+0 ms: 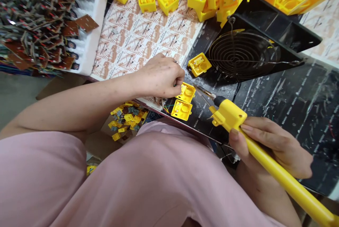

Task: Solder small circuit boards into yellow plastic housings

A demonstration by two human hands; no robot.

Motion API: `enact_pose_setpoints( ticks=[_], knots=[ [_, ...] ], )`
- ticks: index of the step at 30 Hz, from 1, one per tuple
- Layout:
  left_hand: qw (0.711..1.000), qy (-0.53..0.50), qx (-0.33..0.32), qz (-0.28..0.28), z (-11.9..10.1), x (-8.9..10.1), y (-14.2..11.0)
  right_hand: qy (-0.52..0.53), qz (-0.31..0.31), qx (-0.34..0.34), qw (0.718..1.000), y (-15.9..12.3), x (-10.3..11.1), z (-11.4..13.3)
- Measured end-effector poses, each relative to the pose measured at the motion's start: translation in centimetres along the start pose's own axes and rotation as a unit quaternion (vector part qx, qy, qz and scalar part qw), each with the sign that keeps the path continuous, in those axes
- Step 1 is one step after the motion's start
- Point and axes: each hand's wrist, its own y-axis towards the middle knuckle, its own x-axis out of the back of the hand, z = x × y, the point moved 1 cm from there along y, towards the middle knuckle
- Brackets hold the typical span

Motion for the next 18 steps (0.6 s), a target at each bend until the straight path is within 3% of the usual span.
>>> enact_pose_setpoints(
  ticks=[6, 11, 16, 18],
  knots=[
    [1.0, 0.007, 0.004, 0.003, 0.0, -0.1, 0.0, -0.005, 0.056, 0.077, 0.995, 1.1, -1.4, 0.8],
    [1.0, 0.014, 0.016, 0.008, -0.1, -0.1, 0.2, 0.003, 0.08, 0.086, 0.993, 0.9, -1.0, 0.9],
    [1.0, 0.011, -0.002, 0.004, 0.0, 0.0, 0.2, -0.011, 0.007, 0.033, 0.999, 0.5, -0.1, 0.9],
    [1.0, 0.006, -0.007, -0.004, 0.0, 0.0, 0.2, -0.01, 0.015, 0.046, 0.999, 0.4, -0.2, 0.7]
  ],
)
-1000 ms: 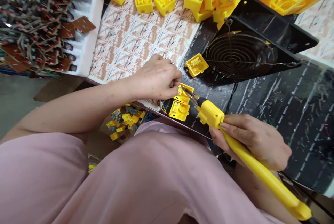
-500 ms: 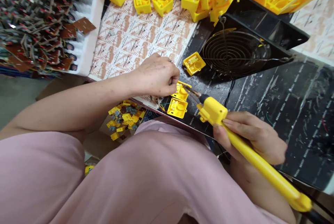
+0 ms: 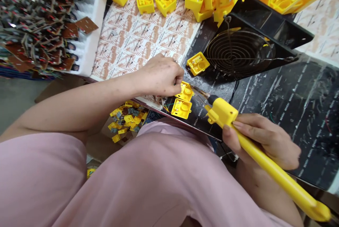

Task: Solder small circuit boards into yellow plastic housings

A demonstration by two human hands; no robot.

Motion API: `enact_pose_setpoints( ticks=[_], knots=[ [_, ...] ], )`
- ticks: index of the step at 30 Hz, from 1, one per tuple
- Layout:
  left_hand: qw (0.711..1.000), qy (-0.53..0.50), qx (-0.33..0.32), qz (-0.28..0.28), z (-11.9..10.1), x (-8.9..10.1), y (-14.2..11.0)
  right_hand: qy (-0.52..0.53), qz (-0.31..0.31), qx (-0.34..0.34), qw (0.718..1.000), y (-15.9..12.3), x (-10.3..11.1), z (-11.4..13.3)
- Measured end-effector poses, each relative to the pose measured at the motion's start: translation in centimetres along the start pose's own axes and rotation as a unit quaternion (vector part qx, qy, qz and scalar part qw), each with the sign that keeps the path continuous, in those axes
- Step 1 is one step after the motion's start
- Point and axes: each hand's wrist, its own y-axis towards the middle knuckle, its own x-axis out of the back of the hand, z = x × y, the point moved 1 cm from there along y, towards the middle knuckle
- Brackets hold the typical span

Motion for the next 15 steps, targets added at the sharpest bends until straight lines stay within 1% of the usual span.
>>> enact_pose_setpoints(
  ticks=[1, 3, 6, 11, 14, 15],
  knots=[
    [1.0, -0.002, -0.003, -0.005, 0.0, 0.0, 0.0, 0.003, 0.005, 0.01, 1.0, 0.0, -0.1, -0.1],
    [1.0, -0.003, -0.006, -0.009, 0.0, 0.0, 0.0, 0.011, -0.004, 0.016, 1.0, -0.1, -0.4, -0.3],
    [1.0, 0.004, 0.002, 0.002, 0.0, 0.0, 0.1, 0.018, -0.011, 0.014, 1.0, -0.1, -0.8, -0.4],
    [1.0, 0.01, 0.004, 0.013, 0.0, 0.1, 0.2, 0.02, 0.001, 0.019, 1.0, 0.5, -1.4, -0.1],
    [1.0, 0.007, 0.007, 0.016, 0.0, 0.2, 0.2, 0.034, 0.015, 0.028, 0.999, 0.6, -1.3, 0.2],
    [1.0, 0.006, 0.009, 0.017, 0.0, 0.2, 0.2, 0.037, 0.016, 0.021, 0.999, 0.4, -1.1, 0.2]
  ],
)
